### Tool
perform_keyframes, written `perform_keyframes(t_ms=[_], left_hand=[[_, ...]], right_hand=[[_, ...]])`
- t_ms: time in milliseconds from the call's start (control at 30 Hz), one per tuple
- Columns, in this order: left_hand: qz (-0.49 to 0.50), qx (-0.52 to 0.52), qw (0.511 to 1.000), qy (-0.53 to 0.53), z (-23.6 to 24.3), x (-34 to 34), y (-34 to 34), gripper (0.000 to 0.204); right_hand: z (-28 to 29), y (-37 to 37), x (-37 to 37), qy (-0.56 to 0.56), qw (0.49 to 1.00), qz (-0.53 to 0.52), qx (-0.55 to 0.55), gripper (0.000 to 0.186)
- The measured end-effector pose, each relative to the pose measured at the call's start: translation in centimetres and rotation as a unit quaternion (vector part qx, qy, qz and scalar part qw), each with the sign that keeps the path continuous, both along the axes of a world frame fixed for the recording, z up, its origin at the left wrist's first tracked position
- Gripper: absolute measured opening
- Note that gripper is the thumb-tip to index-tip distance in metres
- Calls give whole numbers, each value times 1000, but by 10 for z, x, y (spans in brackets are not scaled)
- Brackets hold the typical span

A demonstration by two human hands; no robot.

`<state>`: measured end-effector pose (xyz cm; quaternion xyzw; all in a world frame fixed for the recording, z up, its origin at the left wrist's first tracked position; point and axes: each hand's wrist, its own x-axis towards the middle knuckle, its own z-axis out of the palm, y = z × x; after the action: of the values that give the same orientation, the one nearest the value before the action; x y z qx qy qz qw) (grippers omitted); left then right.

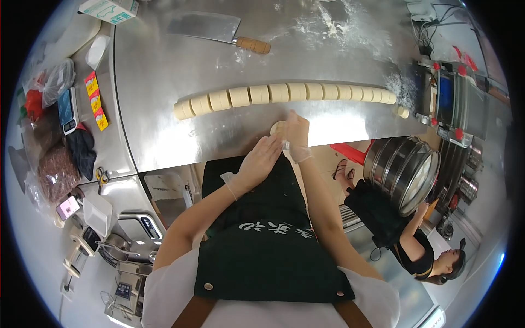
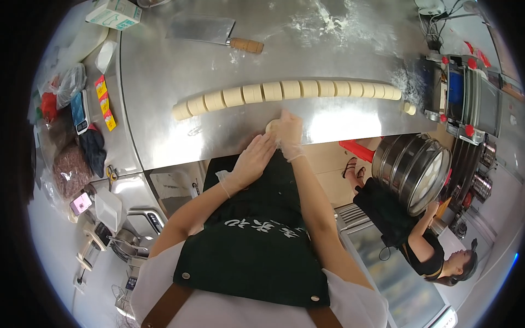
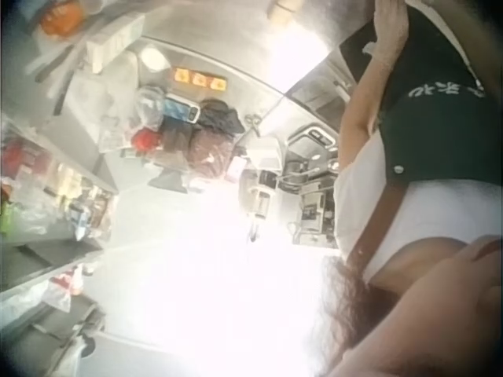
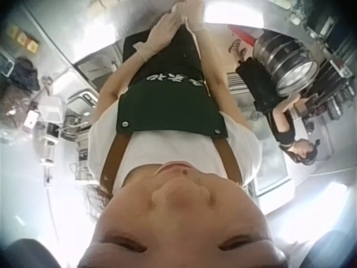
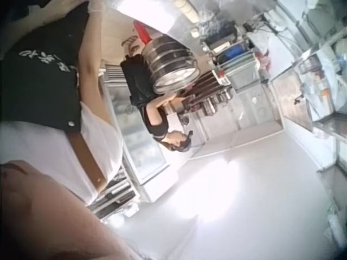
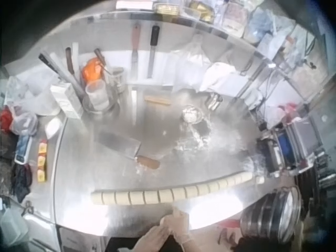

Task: Rolling and shaping dough balls and using a food processor to mix ingredients for buns.

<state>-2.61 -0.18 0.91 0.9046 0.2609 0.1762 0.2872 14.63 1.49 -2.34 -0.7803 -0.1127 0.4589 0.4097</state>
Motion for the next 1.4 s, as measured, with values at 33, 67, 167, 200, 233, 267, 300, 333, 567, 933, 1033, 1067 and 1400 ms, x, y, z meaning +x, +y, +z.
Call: perform_keyframes(t_ms=[33,67,167,200,233,267,300,333,567,933,1033,1067,1400], left_hand=[[-19,14,999,48,-9,1,-4,46],[-38,28,994,96,-18,0,-9,50],[-68,71,984,147,-24,6,-8,52],[-72,70,984,146,-23,9,-8,52],[-68,83,983,148,-22,11,-8,50],[-65,96,982,150,-20,14,-7,49],[-66,97,982,150,-21,13,-6,49],[-41,17,995,94,-21,13,-4,46],[107,-121,987,22,-15,36,55,36],[-31,-102,992,70,-27,46,73,25],[13,-142,990,19,-15,41,61,14],[36,-136,990,29,-14,32,58,14],[428,-360,819,-128,17,-159,3,31]], right_hand=[[6,0,6,27,999,-22,-16,48],[7,3,0,30,999,-20,-18,48],[4,7,-2,-73,997,1,-29,49],[0,5,0,-64,998,8,-19,48],[-3,3,3,-54,998,16,-7,47],[-6,2,9,-56,998,12,-8,47],[-4,5,13,-44,997,55,4,45],[-1,6,17,-33,994,98,16,43],[25,-25,24,-218,947,231,-49,25],[29,-51,0,-261,949,151,91,20],[25,-59,5,-185,960,204,45,25],[27,-59,0,-172,958,223,58,25],[32,4,-152,3,864,460,205,19]])
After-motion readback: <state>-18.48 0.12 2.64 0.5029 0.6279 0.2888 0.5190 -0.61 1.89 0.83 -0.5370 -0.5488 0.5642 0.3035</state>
